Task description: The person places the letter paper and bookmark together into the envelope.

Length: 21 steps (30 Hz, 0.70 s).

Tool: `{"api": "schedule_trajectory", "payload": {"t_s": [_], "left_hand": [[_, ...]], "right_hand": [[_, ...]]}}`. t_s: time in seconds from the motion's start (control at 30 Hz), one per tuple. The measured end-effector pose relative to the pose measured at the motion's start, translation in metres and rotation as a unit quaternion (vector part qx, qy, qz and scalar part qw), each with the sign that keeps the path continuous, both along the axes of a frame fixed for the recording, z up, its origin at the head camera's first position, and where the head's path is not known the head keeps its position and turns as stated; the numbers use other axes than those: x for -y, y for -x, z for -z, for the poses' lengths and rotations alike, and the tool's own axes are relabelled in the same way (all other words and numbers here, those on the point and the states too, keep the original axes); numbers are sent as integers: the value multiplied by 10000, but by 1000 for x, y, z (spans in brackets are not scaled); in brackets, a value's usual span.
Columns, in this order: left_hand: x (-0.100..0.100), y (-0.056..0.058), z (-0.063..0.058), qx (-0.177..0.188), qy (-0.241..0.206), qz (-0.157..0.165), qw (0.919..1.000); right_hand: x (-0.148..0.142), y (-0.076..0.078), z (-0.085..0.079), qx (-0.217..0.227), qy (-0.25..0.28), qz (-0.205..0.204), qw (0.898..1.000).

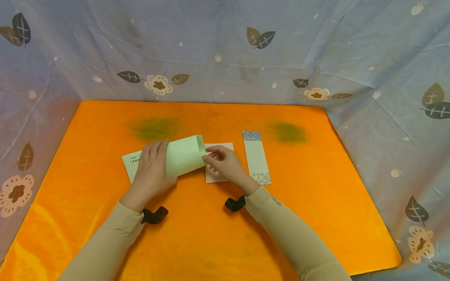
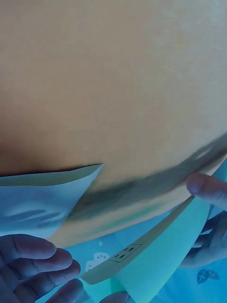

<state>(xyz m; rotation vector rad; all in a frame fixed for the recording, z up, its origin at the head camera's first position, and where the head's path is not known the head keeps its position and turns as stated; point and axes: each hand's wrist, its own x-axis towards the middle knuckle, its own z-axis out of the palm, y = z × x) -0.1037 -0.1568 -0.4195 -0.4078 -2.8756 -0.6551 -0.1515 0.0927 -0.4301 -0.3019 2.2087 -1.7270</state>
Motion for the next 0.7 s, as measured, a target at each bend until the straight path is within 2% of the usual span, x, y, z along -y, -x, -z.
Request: {"api": "schedule_trajectory", "payload": {"t_s": [0.13,0.23,0.43,0.57,0.7], "left_hand": [[2,0,0,-19,26,-11,10000],[3,0,0,4,47,-27,10000],[4,-1,-1,133,66,-78,9999],[5,-1,-1,136,46,-98,9998],[5,-1,-2,130,31,-117,9998]], "right_hand": [[-6,3,0,50,134,11,9999],[-14,7,-1,47,43,64,10000],[-33,18,-3,-289,-509,337,9977],[-42,26,-2,-649,-945,506,9921],[-47,31,1,-775,-1369,670,9853]]}}
